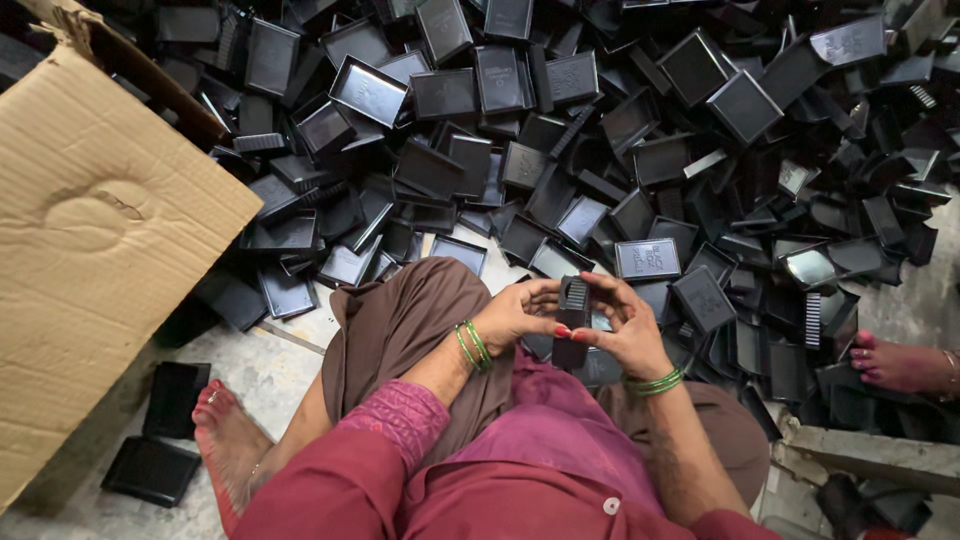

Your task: The person sits on the floor surrounded by a large pile of black plastic cases. They pick up individual cases, open them to inspect the interior, and place them into a nearby cardboard box. The task involves repetitive handling and inspection of the components.

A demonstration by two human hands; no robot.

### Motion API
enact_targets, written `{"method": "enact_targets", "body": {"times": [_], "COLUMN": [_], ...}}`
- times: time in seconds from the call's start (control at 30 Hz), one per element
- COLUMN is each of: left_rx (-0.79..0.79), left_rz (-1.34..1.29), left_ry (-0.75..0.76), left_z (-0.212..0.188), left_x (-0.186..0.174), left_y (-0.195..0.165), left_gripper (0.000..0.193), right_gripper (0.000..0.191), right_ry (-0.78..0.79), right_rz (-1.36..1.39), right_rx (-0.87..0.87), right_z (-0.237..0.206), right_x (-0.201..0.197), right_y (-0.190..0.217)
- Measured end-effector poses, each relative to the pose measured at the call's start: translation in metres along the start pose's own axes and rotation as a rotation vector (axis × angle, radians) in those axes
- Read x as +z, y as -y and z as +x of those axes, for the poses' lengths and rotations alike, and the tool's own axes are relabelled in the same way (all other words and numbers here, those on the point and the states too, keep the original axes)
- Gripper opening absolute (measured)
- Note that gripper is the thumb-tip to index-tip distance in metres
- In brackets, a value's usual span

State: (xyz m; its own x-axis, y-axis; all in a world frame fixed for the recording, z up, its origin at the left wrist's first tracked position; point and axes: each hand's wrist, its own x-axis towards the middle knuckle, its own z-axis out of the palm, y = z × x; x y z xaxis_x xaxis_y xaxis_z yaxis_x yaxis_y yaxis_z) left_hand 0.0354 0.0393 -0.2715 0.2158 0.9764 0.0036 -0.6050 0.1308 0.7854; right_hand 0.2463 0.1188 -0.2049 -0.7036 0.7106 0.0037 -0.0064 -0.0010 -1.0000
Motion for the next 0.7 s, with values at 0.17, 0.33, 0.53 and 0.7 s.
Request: {"method": "enact_targets", "body": {"times": [0.17, 0.33, 0.53, 0.7], "left_rx": [0.013, -0.006, 0.026, -0.064], "left_rz": [0.010, -0.130, 0.292, 0.379], "left_ry": [-0.091, -0.272, -0.539, -0.651], "left_z": [0.003, 0.012, 0.028, 0.030], "left_x": [-0.002, -0.007, -0.020, -0.025], "left_y": [0.002, 0.018, 0.052, 0.053], "left_gripper": [0.069, 0.053, 0.048, 0.051], "right_gripper": [0.082, 0.066, 0.051, 0.042], "right_ry": [-0.033, -0.114, -0.299, -0.259], "right_rz": [0.143, 0.195, 0.469, 0.058], "right_rx": [0.050, 0.026, 0.174, 0.019], "right_z": [0.002, 0.003, 0.011, 0.009], "right_x": [0.016, 0.043, 0.050, 0.041], "right_y": [-0.005, -0.024, -0.048, -0.050]}}
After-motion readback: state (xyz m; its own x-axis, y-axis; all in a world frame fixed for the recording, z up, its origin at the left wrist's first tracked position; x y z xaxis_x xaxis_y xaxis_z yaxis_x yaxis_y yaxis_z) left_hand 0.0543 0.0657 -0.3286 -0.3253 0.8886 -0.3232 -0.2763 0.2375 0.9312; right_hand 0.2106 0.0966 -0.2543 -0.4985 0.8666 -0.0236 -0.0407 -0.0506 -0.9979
